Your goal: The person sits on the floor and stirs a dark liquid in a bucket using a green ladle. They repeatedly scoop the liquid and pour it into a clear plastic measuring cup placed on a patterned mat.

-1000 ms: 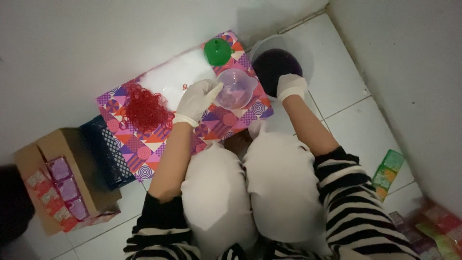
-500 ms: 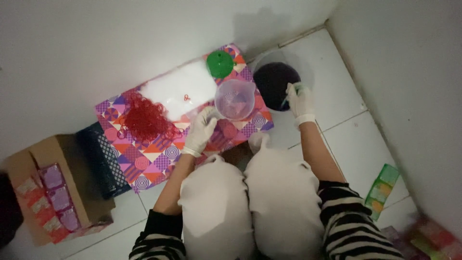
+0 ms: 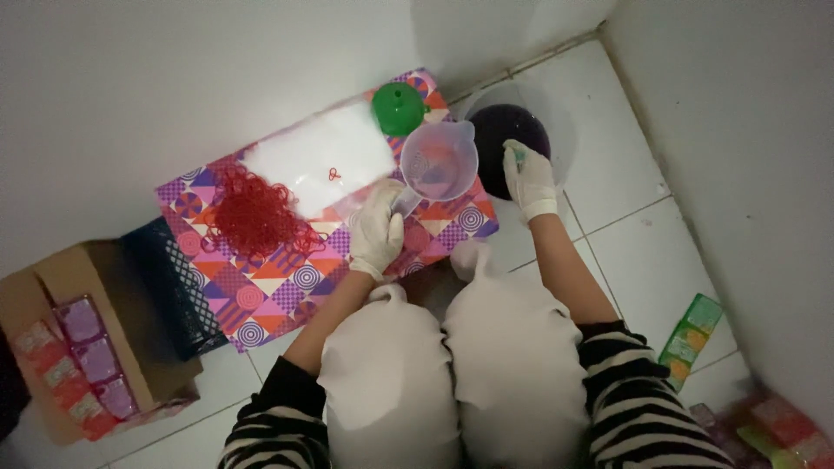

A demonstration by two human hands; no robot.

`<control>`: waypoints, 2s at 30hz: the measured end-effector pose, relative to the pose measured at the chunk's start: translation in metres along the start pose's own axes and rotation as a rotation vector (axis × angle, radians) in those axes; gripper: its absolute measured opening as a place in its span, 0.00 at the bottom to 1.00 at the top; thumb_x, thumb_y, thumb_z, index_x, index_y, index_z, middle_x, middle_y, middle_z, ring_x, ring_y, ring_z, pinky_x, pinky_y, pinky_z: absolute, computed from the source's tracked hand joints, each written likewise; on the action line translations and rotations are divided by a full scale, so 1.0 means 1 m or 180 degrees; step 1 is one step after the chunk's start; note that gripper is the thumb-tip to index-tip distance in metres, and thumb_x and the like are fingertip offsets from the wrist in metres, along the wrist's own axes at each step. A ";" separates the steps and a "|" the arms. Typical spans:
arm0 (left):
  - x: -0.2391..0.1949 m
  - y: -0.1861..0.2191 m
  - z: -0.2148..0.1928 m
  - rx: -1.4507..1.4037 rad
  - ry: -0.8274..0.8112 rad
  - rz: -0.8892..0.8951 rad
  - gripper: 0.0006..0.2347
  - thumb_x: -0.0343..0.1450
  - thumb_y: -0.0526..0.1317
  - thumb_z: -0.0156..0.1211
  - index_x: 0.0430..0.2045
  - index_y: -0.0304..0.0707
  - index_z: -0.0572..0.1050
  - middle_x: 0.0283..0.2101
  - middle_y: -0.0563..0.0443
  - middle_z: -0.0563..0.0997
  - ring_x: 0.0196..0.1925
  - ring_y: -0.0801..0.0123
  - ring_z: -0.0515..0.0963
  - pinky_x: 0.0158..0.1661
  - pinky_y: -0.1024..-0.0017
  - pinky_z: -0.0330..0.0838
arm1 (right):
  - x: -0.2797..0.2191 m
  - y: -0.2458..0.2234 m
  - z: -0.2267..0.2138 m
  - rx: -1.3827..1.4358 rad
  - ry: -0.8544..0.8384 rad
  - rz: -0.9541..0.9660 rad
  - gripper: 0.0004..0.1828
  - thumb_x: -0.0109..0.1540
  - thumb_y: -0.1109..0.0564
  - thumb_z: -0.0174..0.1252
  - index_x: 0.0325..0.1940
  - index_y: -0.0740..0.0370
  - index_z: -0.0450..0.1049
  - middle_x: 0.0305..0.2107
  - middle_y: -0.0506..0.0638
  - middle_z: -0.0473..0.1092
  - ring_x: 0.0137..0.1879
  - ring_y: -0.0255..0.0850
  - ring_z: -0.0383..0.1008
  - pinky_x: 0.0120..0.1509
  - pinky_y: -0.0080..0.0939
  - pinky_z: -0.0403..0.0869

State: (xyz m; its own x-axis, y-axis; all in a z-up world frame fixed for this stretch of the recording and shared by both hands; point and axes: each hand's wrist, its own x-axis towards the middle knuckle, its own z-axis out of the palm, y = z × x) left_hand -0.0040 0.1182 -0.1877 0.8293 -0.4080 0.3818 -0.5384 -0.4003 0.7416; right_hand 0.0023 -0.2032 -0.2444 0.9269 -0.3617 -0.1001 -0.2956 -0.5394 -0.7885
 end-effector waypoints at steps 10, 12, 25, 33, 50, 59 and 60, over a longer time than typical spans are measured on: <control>-0.017 -0.045 0.020 0.0554 -0.0291 -0.0105 0.15 0.75 0.48 0.35 0.45 0.48 0.71 0.41 0.51 0.74 0.46 0.53 0.79 0.46 0.60 0.75 | 0.001 0.011 0.018 0.0068 -0.0449 0.0319 0.21 0.70 0.47 0.54 0.66 0.51 0.73 0.55 0.57 0.73 0.61 0.49 0.73 0.67 0.52 0.71; -0.020 -0.055 0.026 0.0655 -0.0394 -0.0044 0.14 0.73 0.43 0.39 0.46 0.42 0.74 0.43 0.43 0.77 0.51 0.48 0.79 0.51 0.59 0.74 | -0.004 0.000 0.004 -0.0013 -0.0540 0.0255 0.22 0.70 0.41 0.50 0.61 0.52 0.76 0.51 0.55 0.76 0.58 0.52 0.75 0.63 0.53 0.73; -0.025 -0.075 0.036 0.0748 -0.0490 0.0199 0.18 0.75 0.41 0.34 0.47 0.33 0.76 0.46 0.35 0.79 0.53 0.44 0.78 0.55 0.57 0.71 | 0.000 0.029 0.011 -0.1285 0.0919 -0.0116 0.19 0.74 0.48 0.43 0.41 0.58 0.76 0.34 0.56 0.77 0.44 0.51 0.79 0.46 0.47 0.78; -0.023 -0.070 0.037 0.0789 -0.0389 0.0190 0.19 0.77 0.45 0.32 0.46 0.35 0.74 0.44 0.38 0.78 0.51 0.45 0.78 0.52 0.59 0.72 | -0.012 -0.010 -0.002 0.0048 0.0439 0.0160 0.20 0.74 0.52 0.49 0.68 0.61 0.69 0.61 0.61 0.69 0.68 0.53 0.66 0.73 0.53 0.66; -0.033 -0.097 0.049 0.0811 -0.0334 0.0368 0.18 0.76 0.42 0.34 0.49 0.32 0.74 0.47 0.35 0.78 0.55 0.44 0.77 0.57 0.57 0.69 | -0.015 -0.040 -0.016 0.0005 -0.0260 0.0734 0.26 0.72 0.35 0.41 0.55 0.51 0.77 0.48 0.55 0.75 0.57 0.51 0.74 0.65 0.52 0.70; -0.034 -0.100 0.050 0.0797 -0.0339 0.0328 0.19 0.77 0.44 0.33 0.49 0.32 0.74 0.47 0.34 0.78 0.55 0.44 0.77 0.58 0.57 0.69 | -0.007 0.003 0.007 -0.0856 0.1236 -0.0122 0.20 0.76 0.48 0.45 0.37 0.56 0.75 0.33 0.53 0.79 0.42 0.44 0.80 0.47 0.41 0.77; -0.033 -0.099 0.050 0.0830 -0.0346 0.0401 0.19 0.77 0.43 0.34 0.49 0.32 0.74 0.47 0.35 0.79 0.55 0.45 0.77 0.59 0.57 0.69 | -0.006 0.005 0.007 -0.0976 0.1235 -0.0139 0.18 0.76 0.48 0.46 0.40 0.57 0.77 0.33 0.52 0.79 0.41 0.42 0.80 0.46 0.40 0.78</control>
State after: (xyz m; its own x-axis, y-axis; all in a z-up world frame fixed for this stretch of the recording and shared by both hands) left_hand 0.0143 0.1309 -0.3012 0.7403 -0.5475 0.3902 -0.6678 -0.5324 0.5201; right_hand -0.0029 -0.1980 -0.2521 0.8027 -0.5587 0.2085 -0.3667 -0.7382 -0.5663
